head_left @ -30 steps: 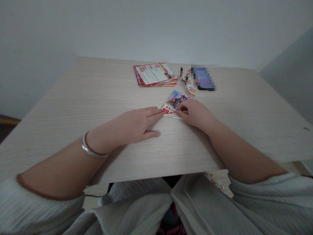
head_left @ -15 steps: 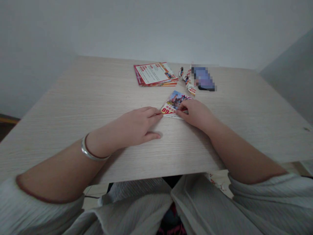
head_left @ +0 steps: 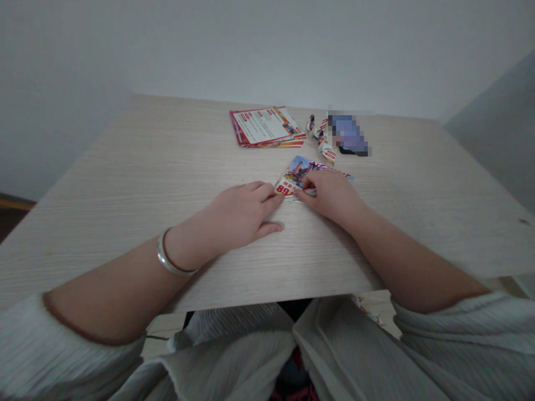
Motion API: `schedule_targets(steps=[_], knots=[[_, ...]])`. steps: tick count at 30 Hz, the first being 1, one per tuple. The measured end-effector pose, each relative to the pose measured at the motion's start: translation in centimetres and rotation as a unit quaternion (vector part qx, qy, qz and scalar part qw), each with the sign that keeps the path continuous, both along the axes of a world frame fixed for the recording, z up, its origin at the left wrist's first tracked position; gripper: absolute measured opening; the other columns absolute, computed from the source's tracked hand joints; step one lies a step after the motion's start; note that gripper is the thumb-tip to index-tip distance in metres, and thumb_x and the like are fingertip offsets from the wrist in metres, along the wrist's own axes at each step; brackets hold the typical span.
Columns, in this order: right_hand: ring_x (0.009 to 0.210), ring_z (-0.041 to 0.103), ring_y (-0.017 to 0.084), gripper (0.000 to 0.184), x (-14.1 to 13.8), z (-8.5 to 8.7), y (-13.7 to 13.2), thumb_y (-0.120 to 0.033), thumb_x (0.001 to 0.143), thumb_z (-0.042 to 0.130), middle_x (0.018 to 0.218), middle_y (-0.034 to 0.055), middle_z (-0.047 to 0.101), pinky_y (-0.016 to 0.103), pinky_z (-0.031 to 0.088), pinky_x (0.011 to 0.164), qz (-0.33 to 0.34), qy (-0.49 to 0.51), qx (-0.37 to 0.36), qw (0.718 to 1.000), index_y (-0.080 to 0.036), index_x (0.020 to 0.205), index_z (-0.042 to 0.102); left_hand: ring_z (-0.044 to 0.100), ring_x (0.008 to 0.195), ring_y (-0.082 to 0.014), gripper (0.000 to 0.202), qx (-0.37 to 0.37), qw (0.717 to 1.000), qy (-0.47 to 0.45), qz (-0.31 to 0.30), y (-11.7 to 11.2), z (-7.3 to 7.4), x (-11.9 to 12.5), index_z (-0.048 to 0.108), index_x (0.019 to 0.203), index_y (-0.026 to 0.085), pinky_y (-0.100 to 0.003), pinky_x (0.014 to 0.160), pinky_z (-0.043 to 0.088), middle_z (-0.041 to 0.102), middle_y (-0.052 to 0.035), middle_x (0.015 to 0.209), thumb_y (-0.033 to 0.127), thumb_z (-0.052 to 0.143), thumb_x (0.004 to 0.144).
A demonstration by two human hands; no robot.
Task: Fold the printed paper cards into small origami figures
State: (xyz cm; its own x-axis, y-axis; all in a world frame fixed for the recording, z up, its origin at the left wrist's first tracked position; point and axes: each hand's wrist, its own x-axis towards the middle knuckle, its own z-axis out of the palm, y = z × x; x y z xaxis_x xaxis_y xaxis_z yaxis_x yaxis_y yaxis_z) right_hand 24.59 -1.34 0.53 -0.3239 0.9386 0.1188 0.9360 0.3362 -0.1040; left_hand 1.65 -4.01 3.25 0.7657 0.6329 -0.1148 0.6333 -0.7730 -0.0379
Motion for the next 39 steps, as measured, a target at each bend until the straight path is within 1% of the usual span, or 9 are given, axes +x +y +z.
schedule_targets(steps=[5, 13, 19, 22, 25, 27, 31, 35, 39], knots=[[0.091, 0.068, 0.026, 0.018, 0.3, 0.1, 0.2, -0.028, 0.1, 0.061, 0.099, 0.0109, 0.08, 0.035, 0.043, 0.078, 0.001, 0.019, -0.026, 0.999, -0.019, 0.09, 0.074, 0.064, 0.119, -0.0338, 0.05, -0.004, 0.999, 0.034, 0.027, -0.4, 0.8, 0.3, 0.063, 0.137, 0.011, -0.046, 0.102, 0.054, 0.065, -0.018, 0.135, 0.05, 0.053, 0.107], [0.088, 0.067, 0.026, 0.023, 0.2, 0.2, 0.0, -0.033, 0.101, 0.06, 0.099, 0.0117, 0.079, 0.036, 0.044, 0.076, -0.006, 0.006, -0.026, 1.0, -0.019, 0.089, 0.074, 0.067, 0.113, -0.0324, 0.046, -0.026, 0.998, 0.013, 0.061, 0.0, 0.9, -0.3, 0.071, 0.129, 0.011, -0.045, 0.098, 0.053, 0.07, -0.0186, 0.122, 0.044, 0.046, 0.11], [0.091, 0.067, 0.027, 0.022, 0.2, 0.2, 0.0, -0.034, 0.102, 0.059, 0.1, 0.0126, 0.078, 0.036, 0.043, 0.078, -0.002, -0.001, -0.023, 1.0, -0.018, 0.093, 0.073, 0.069, 0.097, -0.0282, 0.045, -0.016, 0.995, -0.026, 0.094, 0.5, 0.5, -0.9, 0.077, 0.101, 0.013, -0.043, 0.093, 0.054, 0.072, -0.0146, 0.103, 0.039, 0.041, 0.109], [0.091, 0.066, 0.027, 0.023, 0.2, 0.1, -0.1, -0.034, 0.102, 0.059, 0.1, 0.0123, 0.078, 0.037, 0.043, 0.079, 0.003, -0.001, -0.022, 1.0, -0.019, 0.091, 0.072, 0.068, 0.104, -0.0277, 0.036, 0.007, 0.991, -0.09, 0.102, 0.8, -0.2, -0.9, 0.074, 0.112, 0.011, -0.041, 0.096, 0.055, 0.072, -0.0153, 0.113, 0.034, 0.046, 0.106], [0.091, 0.066, 0.027, 0.026, 0.2, 0.1, -0.3, -0.037, 0.103, 0.058, 0.099, 0.0114, 0.078, 0.037, 0.043, 0.079, 0.004, 0.006, -0.017, 1.0, -0.019, 0.091, 0.072, 0.065, 0.119, -0.0286, 0.037, 0.015, 0.989, -0.139, 0.053, 1.0, -0.9, -0.7, 0.065, 0.133, 0.009, -0.043, 0.108, 0.052, 0.071, -0.016, 0.128, 0.027, 0.05, 0.104], [0.093, 0.067, 0.028, 0.027, 0.3, 0.2, -0.5, -0.042, 0.101, 0.061, 0.101, 0.0116, 0.078, 0.038, 0.043, 0.081, 0.012, 0.012, -0.003, 1.0, -0.018, 0.094, 0.073, 0.065, 0.12, -0.0286, 0.037, 0.006, 0.99, -0.136, 0.025, 1.1, -1.2, -0.5, 0.065, 0.135, 0.01, -0.045, 0.111, 0.051, 0.073, -0.0151, 0.128, 0.025, 0.049, 0.105], [0.101, 0.066, 0.029, 0.024, 0.9, 0.8, -0.9, -0.042, 0.096, 0.07, 0.107, 0.012, 0.077, 0.039, 0.044, 0.089, 0.073, 0.024, 0.033, 0.996, -0.019, 0.099, 0.075, 0.068, 0.116, -0.0276, 0.035, 0.008, 0.991, -0.133, 0.03, 1.4, -1.5, -0.4, 0.068, 0.13, 0.011, -0.044, 0.109, 0.053, 0.074, -0.0149, 0.125, 0.021, 0.046, 0.104], [0.1, 0.065, 0.027, 0.018, 1.3, 1.1, -0.8, -0.032, 0.099, 0.064, 0.1, 0.01, 0.075, 0.037, 0.044, 0.089, 0.16, 0.036, 0.021, 0.986, -0.021, 0.092, 0.076, 0.068, 0.121, -0.027, 0.035, 0.005, 0.99, -0.137, 0.003, 1.9, -1.6, -0.9, 0.068, 0.131, 0.012, -0.045, 0.113, 0.052, 0.074, -0.0147, 0.129, 0.022, 0.046, 0.106], [0.097, 0.067, 0.025, 0.025, 1.5, 0.7, -0.4, -0.031, 0.103, 0.057, 0.098, 0.0102, 0.076, 0.037, 0.046, 0.09, 0.182, 0.064, -0.009, 0.981, -0.019, 0.094, 0.078, 0.063, 0.132, -0.0278, 0.039, -0.011, 0.991, -0.133, -0.009, 1.8, -1.5, -1.3, 0.065, 0.137, 0.01, -0.046, 0.118, 0.048, 0.067, -0.0178, 0.144, 0.028, 0.046, 0.108]])
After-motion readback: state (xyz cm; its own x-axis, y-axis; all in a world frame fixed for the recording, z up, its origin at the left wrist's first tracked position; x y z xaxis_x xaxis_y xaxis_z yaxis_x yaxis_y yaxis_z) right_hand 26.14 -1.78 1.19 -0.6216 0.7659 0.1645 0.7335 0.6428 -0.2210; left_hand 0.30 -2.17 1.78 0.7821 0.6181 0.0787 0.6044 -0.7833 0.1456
